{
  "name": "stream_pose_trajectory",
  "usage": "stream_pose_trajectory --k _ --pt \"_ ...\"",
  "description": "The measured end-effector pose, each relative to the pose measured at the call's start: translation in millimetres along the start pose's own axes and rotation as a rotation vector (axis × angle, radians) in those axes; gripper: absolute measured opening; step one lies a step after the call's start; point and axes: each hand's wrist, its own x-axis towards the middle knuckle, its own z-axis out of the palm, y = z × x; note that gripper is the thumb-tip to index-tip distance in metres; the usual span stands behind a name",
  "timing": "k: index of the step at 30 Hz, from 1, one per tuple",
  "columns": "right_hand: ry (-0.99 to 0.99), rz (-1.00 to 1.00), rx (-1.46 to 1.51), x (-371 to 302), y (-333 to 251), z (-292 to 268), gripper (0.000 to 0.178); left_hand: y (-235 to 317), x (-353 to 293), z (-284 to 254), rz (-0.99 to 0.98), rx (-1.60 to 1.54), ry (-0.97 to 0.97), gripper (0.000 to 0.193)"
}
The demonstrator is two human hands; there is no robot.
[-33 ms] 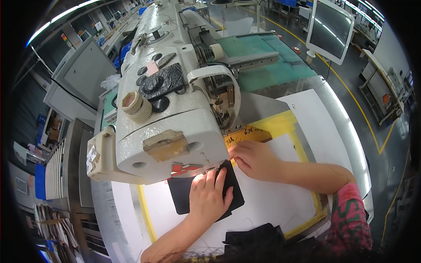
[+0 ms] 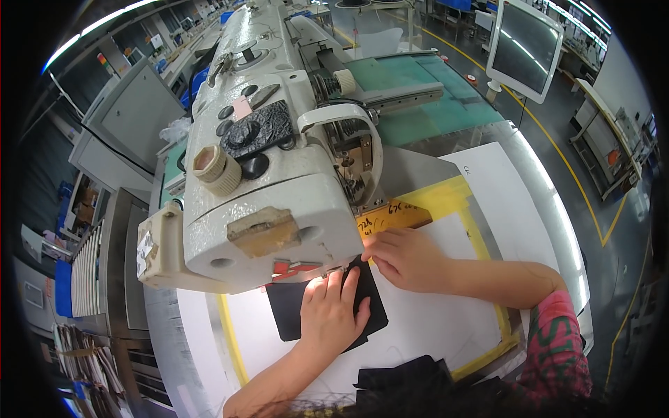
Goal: Operating an industrial sewing machine to join and edge pieces of dark fabric.
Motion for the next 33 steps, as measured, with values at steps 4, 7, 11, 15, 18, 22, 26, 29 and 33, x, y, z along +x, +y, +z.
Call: stream_pose_trajectory --k 4,7,11,15,18,22,26,29,33 --pt "-0.069 -0.248 -0.314 -9.3 -14.0 -3.8 0.019 0.2 0.3 -1.0 -0.001 0.014 -0.002 0.054" --pt "-0.137 -0.282 -0.460 -10.7 -18.1 -4.3 0.023 0.2 0.0 -0.2 0.014 0.033 0.002 0.055" --pt "-0.169 -0.251 -0.529 -9.4 -22.7 -3.6 0.025 2.3 1.1 -6.3 0.037 0.018 -0.013 0.061" --pt "-0.122 -0.236 -0.545 -10.9 -21.6 0.8 0.025 4.5 0.0 -8.8 0.030 -0.013 -0.025 0.065" --pt "-0.113 -0.202 -0.466 -13.9 -18.0 1.8 0.032 3.7 -0.2 -9.4 0.034 -0.016 -0.025 0.064" --pt "-0.086 -0.215 -0.383 -16.2 -13.3 0.1 0.029 3.6 -1.6 -8.0 0.031 -0.020 -0.019 0.064" --pt "-0.096 -0.230 -0.381 -16.2 -15.4 -1.1 0.025 4.9 -2.1 -9.6 0.039 0.011 -0.014 0.063" --pt "-0.079 -0.237 -0.387 -13.7 -14.8 -1.1 0.026 4.6 0.2 -12.9 0.054 0.041 0.007 0.061" --pt "-0.089 -0.230 -0.376 -12.6 -14.0 -1.0 0.027 4.0 -1.3 -9.7 0.032 0.027 -0.025 0.063"
